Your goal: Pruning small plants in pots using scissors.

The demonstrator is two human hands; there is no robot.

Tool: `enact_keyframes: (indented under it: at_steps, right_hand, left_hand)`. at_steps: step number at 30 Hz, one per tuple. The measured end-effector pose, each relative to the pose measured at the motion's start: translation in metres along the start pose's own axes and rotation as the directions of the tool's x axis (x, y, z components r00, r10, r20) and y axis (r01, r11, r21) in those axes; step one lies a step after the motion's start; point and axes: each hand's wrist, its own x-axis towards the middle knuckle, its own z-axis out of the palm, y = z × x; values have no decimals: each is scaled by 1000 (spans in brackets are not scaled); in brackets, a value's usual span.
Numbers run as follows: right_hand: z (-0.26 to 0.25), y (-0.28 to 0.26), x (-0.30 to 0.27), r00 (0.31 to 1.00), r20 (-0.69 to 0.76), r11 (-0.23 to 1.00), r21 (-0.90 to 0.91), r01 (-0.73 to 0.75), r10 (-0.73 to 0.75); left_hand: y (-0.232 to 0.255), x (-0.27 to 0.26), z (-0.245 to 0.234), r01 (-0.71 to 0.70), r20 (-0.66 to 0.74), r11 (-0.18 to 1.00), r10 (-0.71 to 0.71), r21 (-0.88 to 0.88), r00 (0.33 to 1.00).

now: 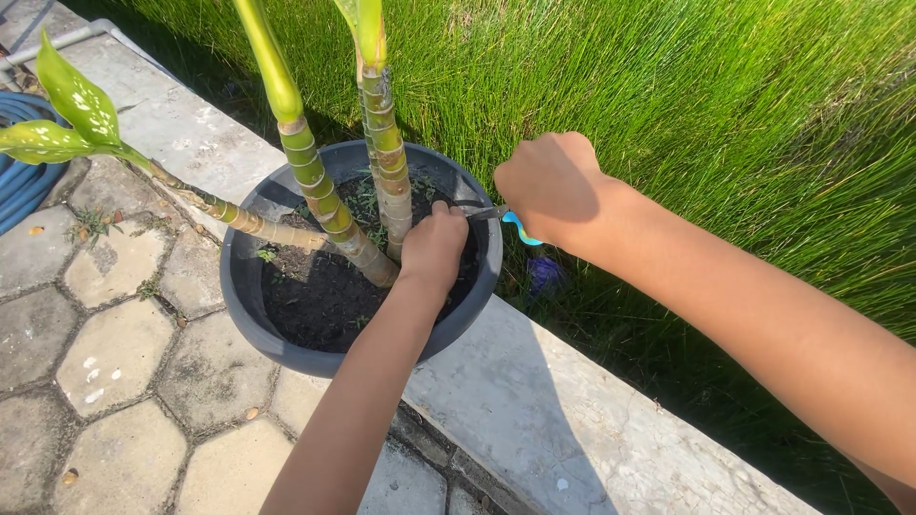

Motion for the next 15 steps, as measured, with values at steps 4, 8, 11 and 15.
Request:
enact_keyframes:
  at_steps: [4,8,11,15]
  right_hand:
    - [13,0,10,999,43,999,18,-30,29]
    - [12,8,11,999,34,1000,7,-19,18]
    - [4,12,8,998,40,999,1,-40,40]
    - [14,7,10,1000,1,1000,0,-18,18]
  left_hand:
    - [1,2,1,35,-3,999,-35,13,999]
    - [1,2,5,42,-25,999,-42,14,999]
    - [1,2,4,49,-32,999,-48,21,998]
    - [1,5,5,50,-29,999,-50,9,998]
